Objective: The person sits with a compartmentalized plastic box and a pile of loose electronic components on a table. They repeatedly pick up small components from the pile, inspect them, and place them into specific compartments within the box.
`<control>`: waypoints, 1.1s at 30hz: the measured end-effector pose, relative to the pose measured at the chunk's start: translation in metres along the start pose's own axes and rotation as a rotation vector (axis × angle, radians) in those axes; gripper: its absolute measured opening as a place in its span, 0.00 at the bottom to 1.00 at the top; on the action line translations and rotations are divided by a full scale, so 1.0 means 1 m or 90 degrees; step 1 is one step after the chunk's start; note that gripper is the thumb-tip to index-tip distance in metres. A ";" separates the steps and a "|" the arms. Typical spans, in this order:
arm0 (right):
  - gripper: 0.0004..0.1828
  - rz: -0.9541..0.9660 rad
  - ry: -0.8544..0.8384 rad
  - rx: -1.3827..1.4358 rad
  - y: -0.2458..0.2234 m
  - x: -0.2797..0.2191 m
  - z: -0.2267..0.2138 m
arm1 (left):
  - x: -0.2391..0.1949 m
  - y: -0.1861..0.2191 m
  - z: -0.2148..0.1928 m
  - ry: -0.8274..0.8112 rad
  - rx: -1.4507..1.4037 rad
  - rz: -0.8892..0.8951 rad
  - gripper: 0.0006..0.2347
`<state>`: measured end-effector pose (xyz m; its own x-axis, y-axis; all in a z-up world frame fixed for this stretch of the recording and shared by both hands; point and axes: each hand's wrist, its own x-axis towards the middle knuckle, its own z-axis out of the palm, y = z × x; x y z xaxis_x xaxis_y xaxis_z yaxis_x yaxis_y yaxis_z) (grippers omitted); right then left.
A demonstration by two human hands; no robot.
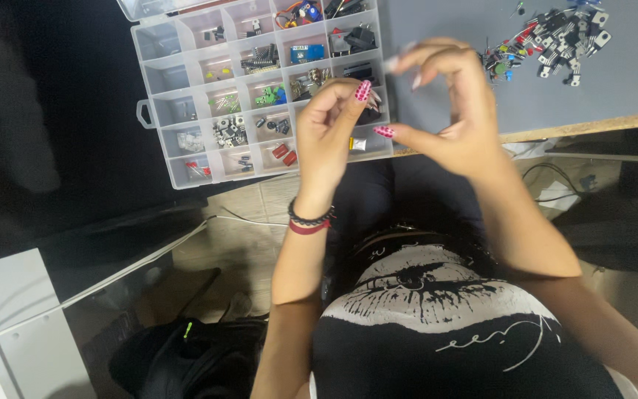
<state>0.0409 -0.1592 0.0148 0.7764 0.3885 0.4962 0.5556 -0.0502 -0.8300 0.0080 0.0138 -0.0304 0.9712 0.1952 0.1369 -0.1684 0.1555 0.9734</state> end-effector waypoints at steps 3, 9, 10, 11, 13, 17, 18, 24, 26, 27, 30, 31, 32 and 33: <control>0.25 -0.023 -0.109 0.004 -0.006 0.007 -0.012 | 0.005 0.007 -0.008 -0.056 0.017 -0.016 0.03; 0.27 -0.025 -0.139 0.001 0.001 0.000 -0.008 | 0.004 -0.012 -0.019 -0.144 0.044 -0.010 0.07; 0.25 -0.033 -0.110 0.010 0.002 -0.002 -0.006 | 0.005 -0.009 -0.017 -0.149 0.045 -0.020 0.06; 0.22 -0.042 -0.081 0.018 0.003 -0.003 -0.004 | 0.005 -0.006 -0.016 -0.155 0.046 -0.029 0.05; 0.21 -0.021 -0.074 0.025 0.004 -0.006 -0.003 | 0.005 -0.006 -0.016 -0.158 0.038 -0.034 0.05; 0.19 -0.012 -0.056 0.023 0.007 -0.007 -0.003 | 0.005 0.003 -0.013 -0.187 -0.015 -0.086 0.03; 0.19 -0.012 -0.057 0.022 0.006 -0.006 -0.003 | 0.005 0.003 -0.016 -0.187 -0.015 -0.086 0.03; 0.23 -0.030 -0.037 0.059 0.005 -0.005 -0.002 | 0.002 0.007 -0.026 -0.275 -0.138 -0.161 0.08; 0.21 -0.038 -0.050 0.054 0.003 -0.004 -0.001 | 0.000 0.008 -0.025 -0.294 -0.216 -0.168 0.08; 0.21 -0.038 -0.051 0.055 0.002 -0.003 -0.001 | 0.001 0.005 -0.024 -0.293 -0.216 -0.168 0.08; 0.14 -0.132 -0.065 -0.070 -0.003 0.001 -0.001 | 0.002 -0.002 -0.022 -0.238 -0.225 -0.207 0.04; 0.13 -0.155 -0.065 -0.097 -0.005 0.001 -0.001 | 0.002 -0.003 -0.022 -0.224 -0.206 -0.211 0.03; 0.13 -0.178 -0.065 -0.124 -0.007 0.001 0.000 | 0.003 -0.005 -0.021 -0.210 -0.187 -0.214 0.04; 0.13 -0.178 -0.066 -0.123 -0.007 0.000 0.000 | 0.003 -0.001 -0.019 -0.209 -0.187 -0.214 0.04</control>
<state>0.0370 -0.1592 0.0202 0.5577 0.5023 0.6607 0.7960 -0.0980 -0.5974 0.0075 0.0326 -0.0341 0.9733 -0.2165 -0.0767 0.1654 0.4295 0.8878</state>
